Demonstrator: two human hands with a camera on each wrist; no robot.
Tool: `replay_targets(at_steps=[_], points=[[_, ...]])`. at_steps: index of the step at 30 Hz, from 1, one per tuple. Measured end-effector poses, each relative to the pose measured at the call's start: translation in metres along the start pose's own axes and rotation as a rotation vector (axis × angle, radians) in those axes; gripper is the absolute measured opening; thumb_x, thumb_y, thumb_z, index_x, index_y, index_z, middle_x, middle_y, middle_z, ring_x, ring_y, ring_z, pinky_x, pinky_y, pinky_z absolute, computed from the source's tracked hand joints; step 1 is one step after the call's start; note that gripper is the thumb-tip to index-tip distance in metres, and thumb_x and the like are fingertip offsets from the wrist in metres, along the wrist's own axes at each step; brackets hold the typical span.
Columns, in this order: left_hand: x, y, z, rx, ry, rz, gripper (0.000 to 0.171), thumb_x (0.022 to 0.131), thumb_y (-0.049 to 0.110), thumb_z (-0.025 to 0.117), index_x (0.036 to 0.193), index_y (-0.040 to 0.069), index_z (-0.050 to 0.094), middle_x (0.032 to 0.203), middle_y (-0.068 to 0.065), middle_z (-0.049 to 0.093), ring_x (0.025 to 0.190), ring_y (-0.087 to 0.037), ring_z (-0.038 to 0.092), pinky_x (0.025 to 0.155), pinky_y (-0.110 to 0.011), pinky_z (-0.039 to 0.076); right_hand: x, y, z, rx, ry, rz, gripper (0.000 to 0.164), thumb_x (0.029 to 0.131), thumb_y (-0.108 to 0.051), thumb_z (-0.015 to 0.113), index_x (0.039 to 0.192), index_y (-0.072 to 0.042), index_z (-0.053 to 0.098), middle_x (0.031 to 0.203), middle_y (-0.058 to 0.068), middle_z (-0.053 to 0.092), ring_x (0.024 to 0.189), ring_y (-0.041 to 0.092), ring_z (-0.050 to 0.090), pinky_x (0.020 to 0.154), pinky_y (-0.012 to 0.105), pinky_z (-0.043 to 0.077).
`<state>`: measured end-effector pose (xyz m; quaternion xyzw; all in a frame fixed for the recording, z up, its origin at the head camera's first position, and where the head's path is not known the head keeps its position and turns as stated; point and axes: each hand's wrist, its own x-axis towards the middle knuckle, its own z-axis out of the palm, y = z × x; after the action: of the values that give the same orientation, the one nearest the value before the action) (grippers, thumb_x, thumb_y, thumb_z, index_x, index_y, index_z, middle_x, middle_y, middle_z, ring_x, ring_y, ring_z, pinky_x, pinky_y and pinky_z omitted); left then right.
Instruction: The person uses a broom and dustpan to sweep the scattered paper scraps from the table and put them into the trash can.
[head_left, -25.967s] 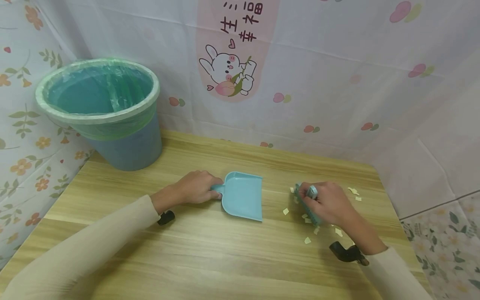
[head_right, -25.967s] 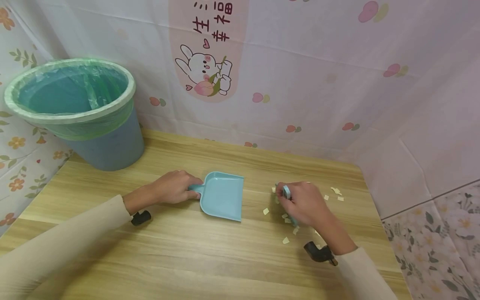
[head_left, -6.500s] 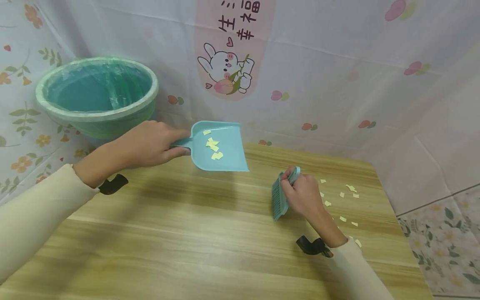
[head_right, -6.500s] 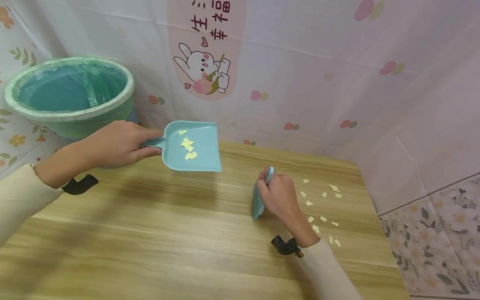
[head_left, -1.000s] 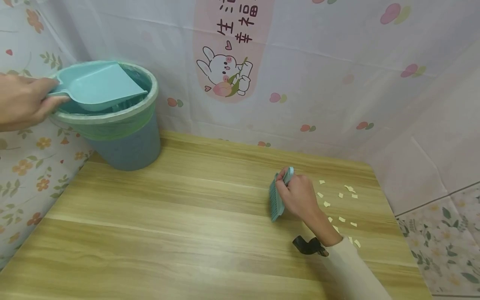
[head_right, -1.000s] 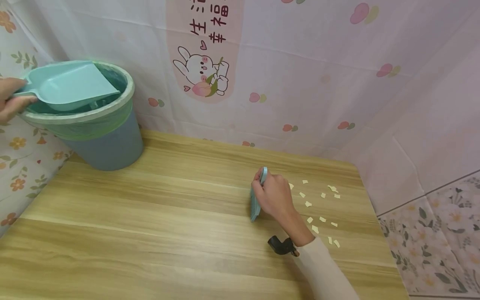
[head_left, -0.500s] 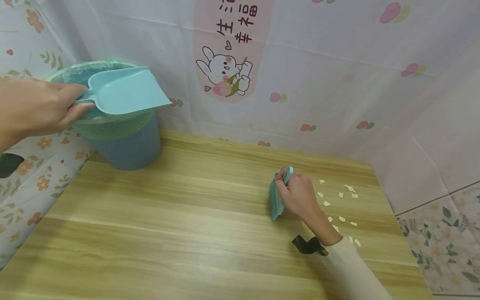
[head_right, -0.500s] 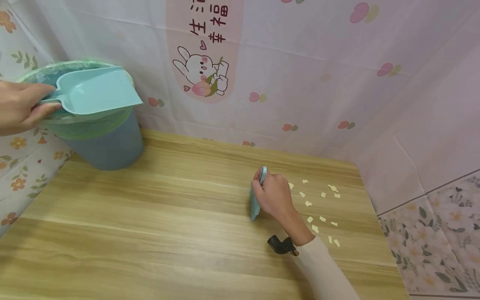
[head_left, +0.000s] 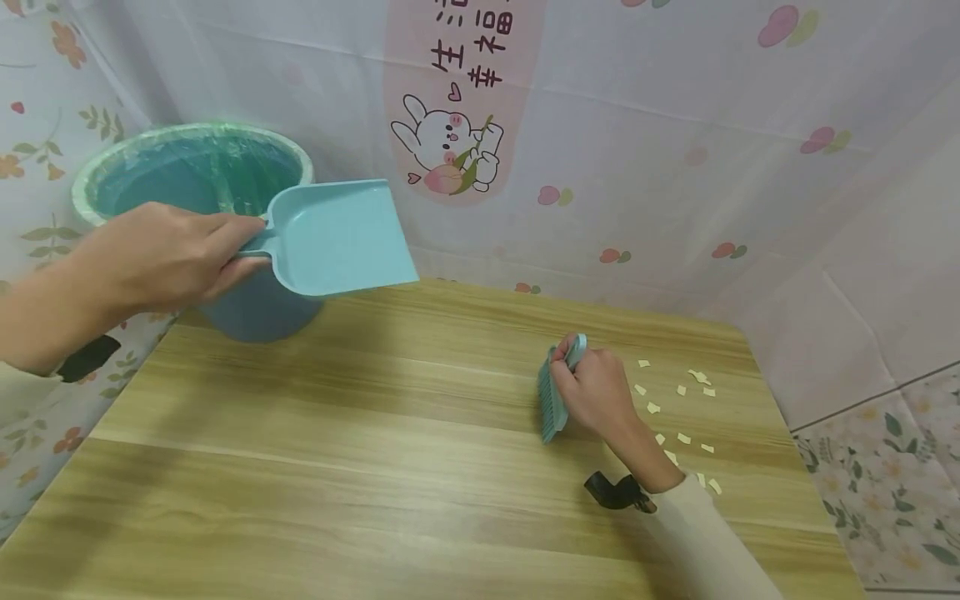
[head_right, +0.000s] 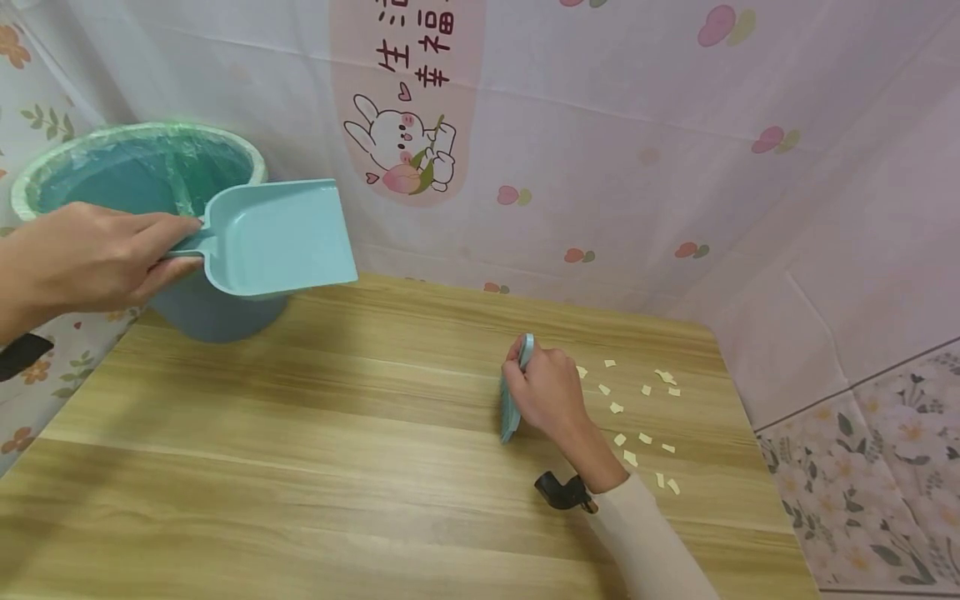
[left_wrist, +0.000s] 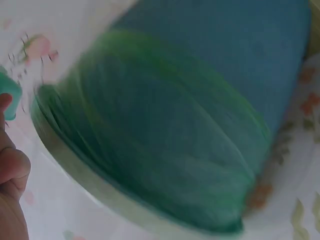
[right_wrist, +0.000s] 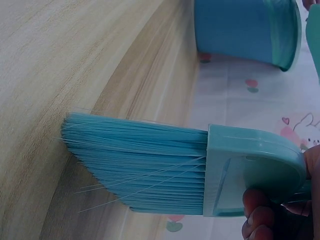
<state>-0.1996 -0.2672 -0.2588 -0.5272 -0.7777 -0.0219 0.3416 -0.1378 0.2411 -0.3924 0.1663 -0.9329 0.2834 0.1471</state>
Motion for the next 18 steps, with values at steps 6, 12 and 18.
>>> replay_targets(at_steps=[6,12,18], points=[[0.014,0.026,0.023,-0.07,-0.015,0.011,0.065,0.122,0.048,0.025,0.106,-0.006,0.058,0.072,-0.006,0.056,0.05,-0.014,0.049,0.04,-0.041,0.047,0.0,-0.001,-0.001,-0.001,-0.007,0.003,0.023,0.101,-0.006,0.051,0.088,-0.001,0.07,0.052,-0.009,0.041,0.047,0.006,0.029,0.047,0.028,0.029],[0.016,0.047,0.047,-0.16,-0.065,-0.019,0.065,0.12,0.05,0.025,0.109,-0.003,0.061,0.076,-0.004,0.061,0.053,-0.012,0.052,0.044,-0.037,0.048,0.0,-0.001,-0.001,-0.008,-0.005,0.01,0.021,0.1,-0.007,0.052,0.089,-0.002,0.069,0.053,-0.009,0.043,0.047,0.007,0.032,0.047,0.029,0.031],[0.015,0.068,0.066,-0.258,-0.136,-0.062,0.065,0.119,0.053,0.024,0.111,0.001,0.061,0.08,-0.002,0.063,0.054,-0.011,0.052,0.047,-0.032,0.049,-0.001,-0.001,-0.002,-0.009,-0.007,0.02,0.022,0.1,-0.007,0.051,0.089,-0.002,0.069,0.053,-0.009,0.041,0.047,0.007,0.031,0.047,0.029,0.03]])
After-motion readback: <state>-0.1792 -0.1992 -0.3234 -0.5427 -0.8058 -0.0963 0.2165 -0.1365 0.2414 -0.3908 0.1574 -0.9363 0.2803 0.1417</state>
